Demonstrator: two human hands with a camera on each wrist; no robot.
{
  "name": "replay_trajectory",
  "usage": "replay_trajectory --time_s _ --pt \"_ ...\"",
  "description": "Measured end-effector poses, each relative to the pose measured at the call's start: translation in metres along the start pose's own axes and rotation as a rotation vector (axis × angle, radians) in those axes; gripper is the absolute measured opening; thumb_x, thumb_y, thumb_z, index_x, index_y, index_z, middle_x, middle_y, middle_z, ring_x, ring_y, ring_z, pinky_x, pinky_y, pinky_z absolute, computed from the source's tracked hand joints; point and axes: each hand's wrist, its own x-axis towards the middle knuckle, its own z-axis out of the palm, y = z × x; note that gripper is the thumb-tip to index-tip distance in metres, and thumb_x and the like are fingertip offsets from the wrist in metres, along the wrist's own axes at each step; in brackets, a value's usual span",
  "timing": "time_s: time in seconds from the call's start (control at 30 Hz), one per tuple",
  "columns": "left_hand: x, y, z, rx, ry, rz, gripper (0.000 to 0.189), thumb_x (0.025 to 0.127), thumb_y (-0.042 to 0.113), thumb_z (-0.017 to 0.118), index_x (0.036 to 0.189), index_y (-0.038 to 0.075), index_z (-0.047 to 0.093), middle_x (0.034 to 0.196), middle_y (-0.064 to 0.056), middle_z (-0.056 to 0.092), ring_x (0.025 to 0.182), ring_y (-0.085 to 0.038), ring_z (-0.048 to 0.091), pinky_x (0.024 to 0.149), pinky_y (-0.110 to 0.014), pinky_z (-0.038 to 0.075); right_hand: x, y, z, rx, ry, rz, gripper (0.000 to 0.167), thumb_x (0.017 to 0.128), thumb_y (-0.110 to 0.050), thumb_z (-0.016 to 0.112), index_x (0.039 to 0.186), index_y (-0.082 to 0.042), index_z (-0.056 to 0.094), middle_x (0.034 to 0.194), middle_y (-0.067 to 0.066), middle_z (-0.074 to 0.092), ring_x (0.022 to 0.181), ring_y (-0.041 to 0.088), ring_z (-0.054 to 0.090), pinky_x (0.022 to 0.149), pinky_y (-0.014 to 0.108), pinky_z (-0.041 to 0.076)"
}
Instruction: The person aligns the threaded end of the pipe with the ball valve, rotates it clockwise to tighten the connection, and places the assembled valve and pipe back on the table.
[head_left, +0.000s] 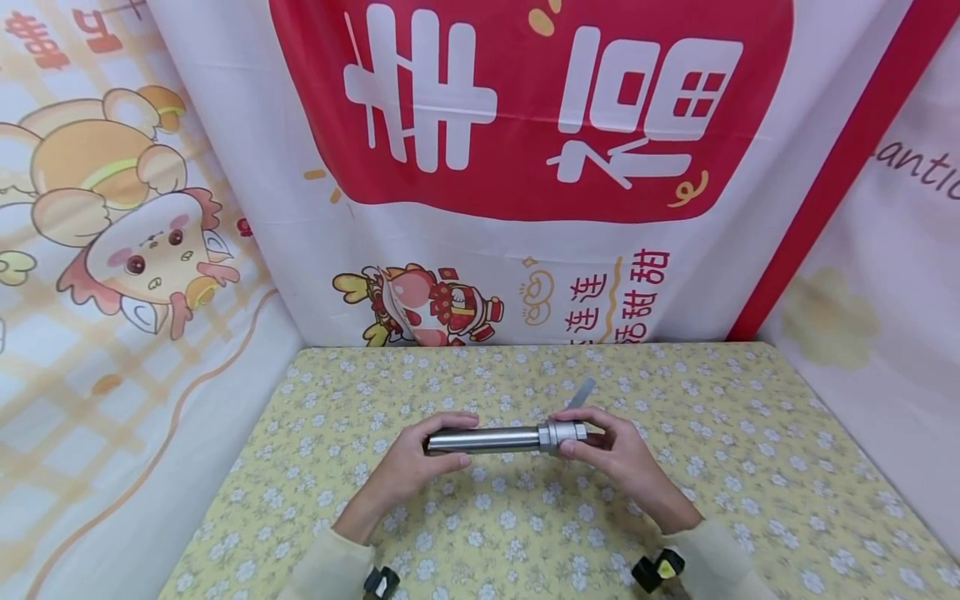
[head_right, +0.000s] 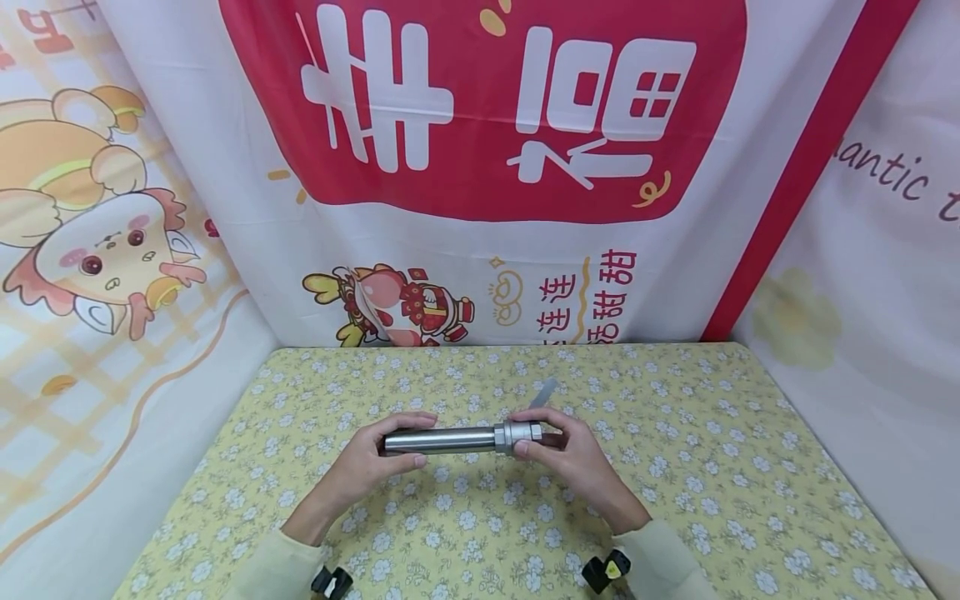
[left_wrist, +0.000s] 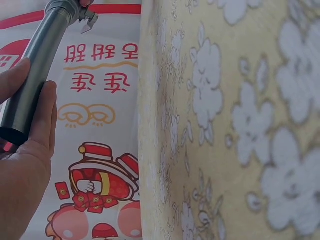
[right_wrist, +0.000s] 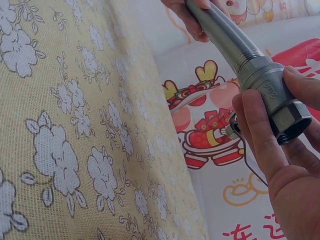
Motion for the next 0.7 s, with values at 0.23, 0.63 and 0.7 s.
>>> replay_trajectory --time_s 0.23,0.63,0.7 --pt "-0.0009 -0.0005 -0.0013 -0.024 -0.013 -0.026 0.047 0.101 0.01 0.079 0.146 0.013 0.069 0.152 -0.014 0.065 0.126 -0.041 0.068 0.091 -0.03 0.064 0.0003 -0.0004 0.0008 -0.01 0.0 -0.003 0.041 0.102 -0.016 0.079 0.141 -0.009 0.07 0.149 0.023 0.063 0.109 0.021 0.079 0.092 0.039 0.067" --pt "0.0002 -0.0022 -0.0012 0.008 -0.022 0.021 0.047 0.102 0.009 0.078 0.147 0.003 0.067 0.153 -0.012 0.063 0.122 -0.038 0.069 0.09 -0.028 0.064 0.0008 -0.0007 0.0018 -0.017 0.011 0.021 0.041 0.102 -0.019 0.08 0.141 -0.011 0.07 0.149 0.022 0.063 0.11 0.022 0.079 0.092 0.037 0.066" --pt "0.0002 -0.0027 -0.0011 0.019 -0.018 0.024 0.046 0.102 0.01 0.078 0.147 0.005 0.068 0.153 -0.011 0.063 0.12 -0.029 0.071 0.09 -0.028 0.064 0.0007 -0.0007 0.0019 -0.014 0.011 0.02 0.041 0.101 -0.018 0.08 0.141 -0.011 0.07 0.149 0.022 0.063 0.11 0.022 0.079 0.092 0.037 0.066"
